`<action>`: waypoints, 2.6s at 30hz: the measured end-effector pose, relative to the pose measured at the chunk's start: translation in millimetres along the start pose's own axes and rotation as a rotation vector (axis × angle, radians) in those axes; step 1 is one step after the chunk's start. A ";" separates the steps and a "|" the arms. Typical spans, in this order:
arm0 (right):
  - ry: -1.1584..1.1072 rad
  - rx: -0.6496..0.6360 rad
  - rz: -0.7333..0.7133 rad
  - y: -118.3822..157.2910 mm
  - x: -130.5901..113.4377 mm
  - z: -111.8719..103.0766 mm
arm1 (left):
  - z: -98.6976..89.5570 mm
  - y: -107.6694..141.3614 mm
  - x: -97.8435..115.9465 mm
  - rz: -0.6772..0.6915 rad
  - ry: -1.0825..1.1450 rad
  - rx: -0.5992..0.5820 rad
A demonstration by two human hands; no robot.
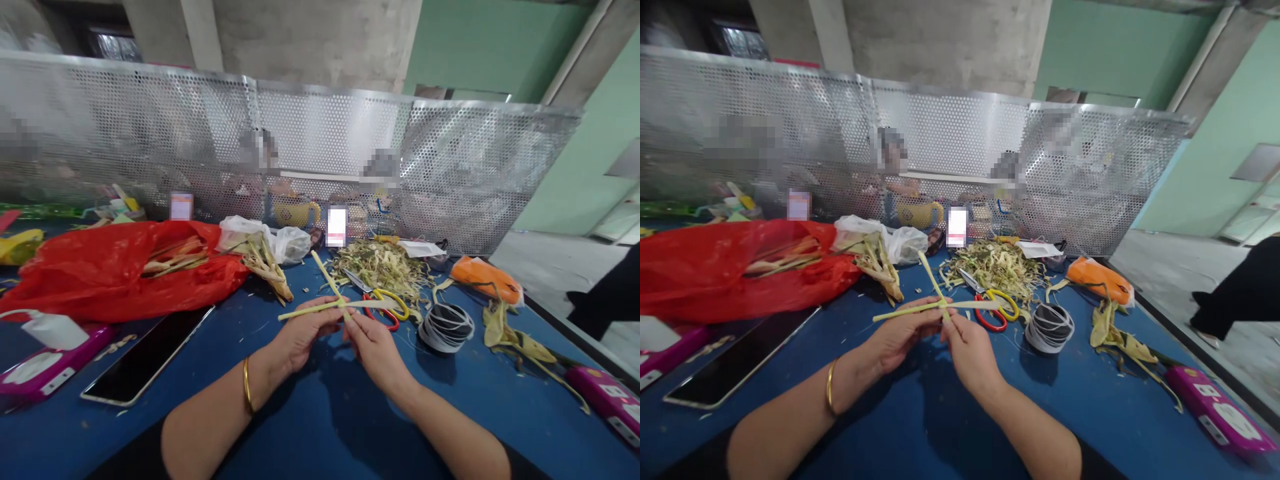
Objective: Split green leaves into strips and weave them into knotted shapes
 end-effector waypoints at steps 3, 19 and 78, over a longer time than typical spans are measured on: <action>-0.051 0.052 -0.018 -7.0 -3.2 -15.6 | -0.7 -1.3 10.4 -0.040 0.042 -0.110; -0.250 -0.255 0.143 -6.7 -15.8 -24.4 | 4.9 7.0 9.4 -0.076 -0.101 -0.262; 1.280 -0.268 -1.081 40.2 -41.2 34.4 | 1.3 4.6 -11.7 -0.153 -0.019 -0.007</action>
Point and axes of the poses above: each hand's wrist, its own y-axis away from the middle knuckle, its own z-axis out of the palm, x = y × z, the point moved 6 cm from there along -y, towards the middle knuckle, and after that the axes turned 3 degrees about x, right-handed, at the moved point
